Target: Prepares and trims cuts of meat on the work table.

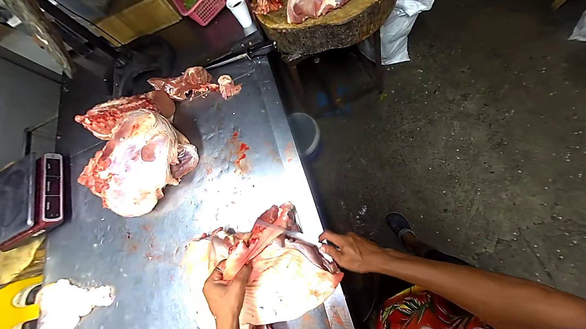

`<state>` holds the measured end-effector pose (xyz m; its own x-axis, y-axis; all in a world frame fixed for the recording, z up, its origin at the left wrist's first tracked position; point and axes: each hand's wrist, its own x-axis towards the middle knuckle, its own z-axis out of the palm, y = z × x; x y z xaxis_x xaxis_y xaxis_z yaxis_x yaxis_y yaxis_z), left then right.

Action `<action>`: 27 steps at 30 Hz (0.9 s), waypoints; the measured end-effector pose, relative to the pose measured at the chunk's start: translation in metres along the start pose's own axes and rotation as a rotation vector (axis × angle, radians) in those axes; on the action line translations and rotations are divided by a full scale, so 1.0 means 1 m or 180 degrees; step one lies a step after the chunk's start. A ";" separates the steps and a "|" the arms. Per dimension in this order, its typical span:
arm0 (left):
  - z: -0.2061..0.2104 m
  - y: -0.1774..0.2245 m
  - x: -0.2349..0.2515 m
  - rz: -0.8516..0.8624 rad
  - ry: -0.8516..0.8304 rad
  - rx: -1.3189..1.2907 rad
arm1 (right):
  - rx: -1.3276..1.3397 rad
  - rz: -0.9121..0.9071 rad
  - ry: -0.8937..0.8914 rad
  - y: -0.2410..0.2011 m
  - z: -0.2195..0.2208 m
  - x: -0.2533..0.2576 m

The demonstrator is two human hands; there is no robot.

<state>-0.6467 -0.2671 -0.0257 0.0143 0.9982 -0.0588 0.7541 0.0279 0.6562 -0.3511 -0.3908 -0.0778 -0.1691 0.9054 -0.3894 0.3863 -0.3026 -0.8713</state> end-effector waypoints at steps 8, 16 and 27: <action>0.003 0.002 -0.001 -0.0045 0.0012 -0.0276 | -0.0024 0.0029 -0.0086 -0.015 0.018 -0.008; 0.006 0.000 0.005 -0.0195 0.0135 -0.0802 | 0.0125 0.0023 0.0001 -0.012 0.021 -0.018; -0.003 -0.013 0.024 -0.0425 0.0353 -0.1074 | 0.0218 0.0504 0.0001 0.003 0.005 0.010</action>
<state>-0.6575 -0.2436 -0.0335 -0.1548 0.9838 -0.0909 0.4854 0.1559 0.8603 -0.3560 -0.3841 -0.0860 -0.1107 0.8449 -0.5233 0.3455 -0.4610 -0.8174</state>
